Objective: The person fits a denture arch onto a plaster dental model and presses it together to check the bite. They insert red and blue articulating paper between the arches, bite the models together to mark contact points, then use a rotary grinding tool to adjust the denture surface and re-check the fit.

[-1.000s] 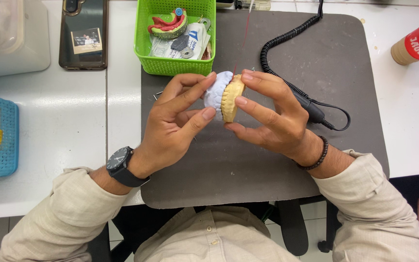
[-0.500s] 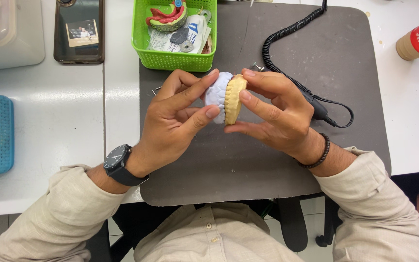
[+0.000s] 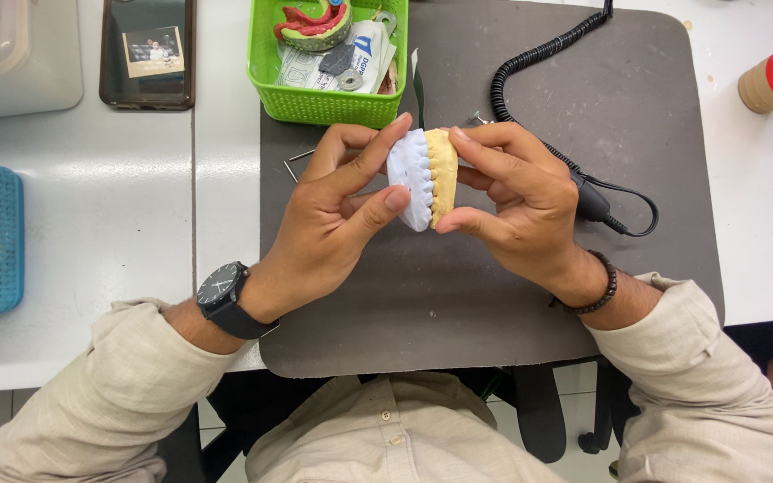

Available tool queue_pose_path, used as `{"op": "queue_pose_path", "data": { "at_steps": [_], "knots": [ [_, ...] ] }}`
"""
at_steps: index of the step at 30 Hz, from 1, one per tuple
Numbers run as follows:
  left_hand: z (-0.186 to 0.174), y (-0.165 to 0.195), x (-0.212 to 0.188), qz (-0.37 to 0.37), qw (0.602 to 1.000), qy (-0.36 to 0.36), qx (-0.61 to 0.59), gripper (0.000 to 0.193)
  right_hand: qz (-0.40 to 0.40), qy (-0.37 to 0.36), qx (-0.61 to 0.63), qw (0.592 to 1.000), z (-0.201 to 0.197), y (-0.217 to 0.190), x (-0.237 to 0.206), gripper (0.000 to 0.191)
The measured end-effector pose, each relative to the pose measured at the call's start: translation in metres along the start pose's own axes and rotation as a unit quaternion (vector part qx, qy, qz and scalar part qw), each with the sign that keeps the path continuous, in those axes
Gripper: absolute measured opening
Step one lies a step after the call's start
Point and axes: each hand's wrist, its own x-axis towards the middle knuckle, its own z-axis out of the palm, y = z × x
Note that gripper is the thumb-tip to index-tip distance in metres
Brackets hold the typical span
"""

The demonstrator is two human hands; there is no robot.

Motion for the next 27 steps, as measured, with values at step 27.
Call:
{"op": "queue_pose_path", "data": {
  "at_steps": [27],
  "knots": [
    [-0.008, -0.001, 0.002, 0.052, 0.998, -0.009, -0.018, 0.058, -0.072, -0.003, -0.120, 0.990, -0.005, -0.011, 0.005, 0.064]
  ]
}}
